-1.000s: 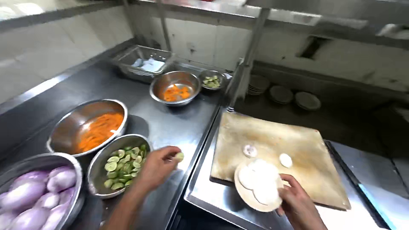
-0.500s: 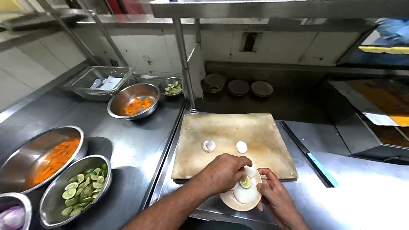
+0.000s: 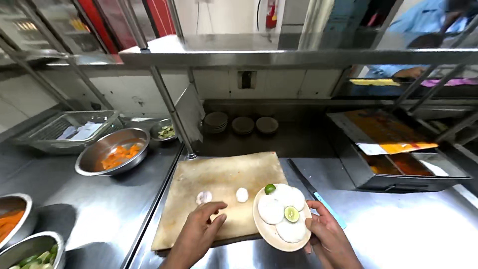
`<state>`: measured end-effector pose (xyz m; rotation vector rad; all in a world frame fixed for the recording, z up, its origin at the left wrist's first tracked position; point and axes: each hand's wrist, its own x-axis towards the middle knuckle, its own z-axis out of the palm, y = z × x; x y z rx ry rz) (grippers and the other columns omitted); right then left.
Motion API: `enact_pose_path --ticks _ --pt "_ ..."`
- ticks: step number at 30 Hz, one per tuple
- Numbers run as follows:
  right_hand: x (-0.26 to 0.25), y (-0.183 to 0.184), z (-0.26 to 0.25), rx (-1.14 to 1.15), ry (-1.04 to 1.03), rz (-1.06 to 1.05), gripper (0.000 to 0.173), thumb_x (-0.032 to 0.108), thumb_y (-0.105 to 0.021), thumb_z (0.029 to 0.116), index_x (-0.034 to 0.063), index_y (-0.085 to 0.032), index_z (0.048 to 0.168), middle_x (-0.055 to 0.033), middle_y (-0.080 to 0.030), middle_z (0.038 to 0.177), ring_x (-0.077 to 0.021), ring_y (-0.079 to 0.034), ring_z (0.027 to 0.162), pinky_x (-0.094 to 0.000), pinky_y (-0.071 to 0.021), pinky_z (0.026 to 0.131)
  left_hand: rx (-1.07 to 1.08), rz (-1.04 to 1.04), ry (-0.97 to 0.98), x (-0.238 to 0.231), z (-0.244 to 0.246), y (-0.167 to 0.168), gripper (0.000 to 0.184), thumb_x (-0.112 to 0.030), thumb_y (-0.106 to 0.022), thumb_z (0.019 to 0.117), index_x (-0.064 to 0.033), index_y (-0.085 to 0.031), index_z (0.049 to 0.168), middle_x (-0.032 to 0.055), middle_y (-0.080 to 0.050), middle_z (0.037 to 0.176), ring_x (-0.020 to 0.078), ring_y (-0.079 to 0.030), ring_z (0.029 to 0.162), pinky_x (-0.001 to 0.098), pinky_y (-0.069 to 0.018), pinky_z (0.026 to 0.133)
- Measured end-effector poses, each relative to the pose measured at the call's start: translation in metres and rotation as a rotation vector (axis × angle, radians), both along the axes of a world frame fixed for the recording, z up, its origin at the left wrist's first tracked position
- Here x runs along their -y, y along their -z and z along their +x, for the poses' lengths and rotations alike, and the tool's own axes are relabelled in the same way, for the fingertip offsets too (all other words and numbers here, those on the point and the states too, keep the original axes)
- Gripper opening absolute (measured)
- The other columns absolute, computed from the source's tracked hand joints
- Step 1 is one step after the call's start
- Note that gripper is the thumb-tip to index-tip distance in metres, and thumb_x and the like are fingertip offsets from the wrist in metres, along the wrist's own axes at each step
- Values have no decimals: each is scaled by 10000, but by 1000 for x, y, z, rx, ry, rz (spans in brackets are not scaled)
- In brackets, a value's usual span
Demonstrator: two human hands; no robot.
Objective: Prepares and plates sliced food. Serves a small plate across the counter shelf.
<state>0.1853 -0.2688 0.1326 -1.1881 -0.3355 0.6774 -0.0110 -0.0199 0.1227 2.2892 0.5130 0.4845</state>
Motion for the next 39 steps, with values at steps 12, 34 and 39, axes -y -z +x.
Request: enact_pose_path --ticks 12,34,39 --pt "14 -24 5 27 5 7 316 -17 -451 873 46 -455 1183 -97 -700 745 -138 -646 488 -264 -523 394 -159 1 327 40 123 -101 347 -261 -633 1014 -39 -667 1279 154 -677 1156 264 -656 1060 435 -529 961" --pt "18 -4 -4 -29 -55 5 316 -7 -472 882 51 -454 1193 -95 -706 776 -148 -662 530 -274 -534 426 -182 43 537 44 136 -87 215 -109 -572 1011 -3 -739 1096 154 -710 1087 224 -675 1029 386 -530 955" --pt "29 -19 9 63 0 2 302 -24 -439 904 55 -449 1195 -41 -707 779 -123 -667 568 -285 -561 486 160 93 298 34 120 -80 236 -147 -582 992 -20 -741 1111 139 -711 1021 202 -689 905 351 -578 840"
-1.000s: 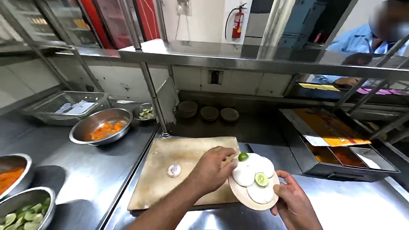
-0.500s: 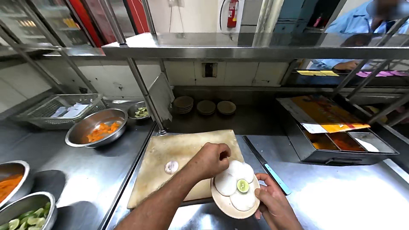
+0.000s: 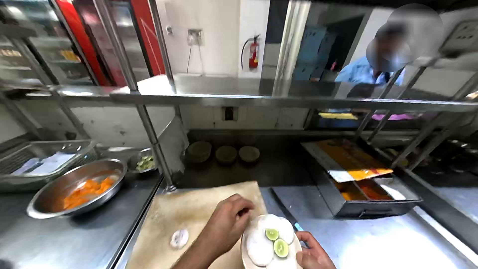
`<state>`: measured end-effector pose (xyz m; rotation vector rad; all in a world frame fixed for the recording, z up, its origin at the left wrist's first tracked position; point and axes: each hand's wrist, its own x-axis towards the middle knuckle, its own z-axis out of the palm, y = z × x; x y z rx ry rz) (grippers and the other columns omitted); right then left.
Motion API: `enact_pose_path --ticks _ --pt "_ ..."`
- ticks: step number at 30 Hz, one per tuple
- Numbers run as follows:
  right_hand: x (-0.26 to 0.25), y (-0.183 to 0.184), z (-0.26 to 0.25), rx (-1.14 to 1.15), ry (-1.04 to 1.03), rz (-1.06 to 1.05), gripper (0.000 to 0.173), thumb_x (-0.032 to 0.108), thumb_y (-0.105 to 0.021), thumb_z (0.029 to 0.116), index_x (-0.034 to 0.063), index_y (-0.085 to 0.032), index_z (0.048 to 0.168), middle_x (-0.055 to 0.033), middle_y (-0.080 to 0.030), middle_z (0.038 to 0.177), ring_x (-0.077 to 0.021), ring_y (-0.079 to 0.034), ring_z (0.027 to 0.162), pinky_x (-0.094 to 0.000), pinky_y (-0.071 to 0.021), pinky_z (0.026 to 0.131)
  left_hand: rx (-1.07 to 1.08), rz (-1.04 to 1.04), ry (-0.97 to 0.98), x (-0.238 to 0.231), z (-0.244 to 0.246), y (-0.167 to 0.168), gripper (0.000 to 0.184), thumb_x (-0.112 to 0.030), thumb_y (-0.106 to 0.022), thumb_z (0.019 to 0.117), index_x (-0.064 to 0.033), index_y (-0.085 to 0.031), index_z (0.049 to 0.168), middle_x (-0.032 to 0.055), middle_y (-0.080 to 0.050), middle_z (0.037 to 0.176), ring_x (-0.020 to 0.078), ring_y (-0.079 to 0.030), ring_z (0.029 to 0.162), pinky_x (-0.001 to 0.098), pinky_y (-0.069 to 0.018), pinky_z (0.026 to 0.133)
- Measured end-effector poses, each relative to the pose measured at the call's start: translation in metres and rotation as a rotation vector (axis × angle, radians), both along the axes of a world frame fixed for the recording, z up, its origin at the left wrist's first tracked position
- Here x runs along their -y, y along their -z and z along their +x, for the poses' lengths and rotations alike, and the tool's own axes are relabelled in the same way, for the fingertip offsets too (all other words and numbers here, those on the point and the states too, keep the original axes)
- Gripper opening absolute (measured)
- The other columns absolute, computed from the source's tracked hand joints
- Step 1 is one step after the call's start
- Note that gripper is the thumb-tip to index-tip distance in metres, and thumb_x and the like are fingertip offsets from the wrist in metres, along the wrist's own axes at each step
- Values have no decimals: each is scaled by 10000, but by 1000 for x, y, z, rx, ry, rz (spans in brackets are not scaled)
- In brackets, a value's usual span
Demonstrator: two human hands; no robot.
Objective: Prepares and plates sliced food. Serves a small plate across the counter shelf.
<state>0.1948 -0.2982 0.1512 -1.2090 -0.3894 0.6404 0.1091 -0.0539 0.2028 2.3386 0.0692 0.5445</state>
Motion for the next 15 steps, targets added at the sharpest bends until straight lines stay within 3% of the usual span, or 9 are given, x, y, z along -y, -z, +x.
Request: enact_pose_path --ticks 3,7,9,13,15 --pt "6 -38 19 94 106 23 302 -8 -425 913 61 -452 1205 -27 -694 742 -119 -658 545 -283 -558 470 170 -46 -84 -10 -17 16 217 -170 -616 960 -38 -757 1058 96 -708 942 129 -672 787 281 -578 712" --pt "10 -105 61 249 257 73 295 68 -448 918 62 -514 1205 -57 -688 793 -117 -636 523 -262 -530 416 38 -140 -66 -14 -58 31 217 -111 -633 972 31 -735 1100 175 -701 1001 210 -687 844 357 -589 766" --pt "10 -137 83 307 328 90 231 93 -441 974 78 -562 1170 -62 -681 793 -105 -614 522 -247 -520 433 -25 -186 -88 -17 -80 45 216 -91 -637 964 54 -726 1098 202 -701 1020 239 -695 874 386 -591 797" --pt "4 -191 128 382 440 107 186 126 -453 1028 121 -605 1135 15 -651 790 -51 -599 576 -211 -526 503 -115 -258 -176 -27 -124 79 242 -85 -636 969 87 -708 1123 242 -692 1051 280 -693 907 419 -583 846" --pt "-3 -214 149 366 495 104 137 159 -488 1017 159 -619 1056 46 -654 781 -35 -612 612 -201 -537 547 -176 -288 -240 -29 -143 94 248 -91 -626 975 79 -707 1137 240 -690 1067 283 -689 923 425 -575 860"
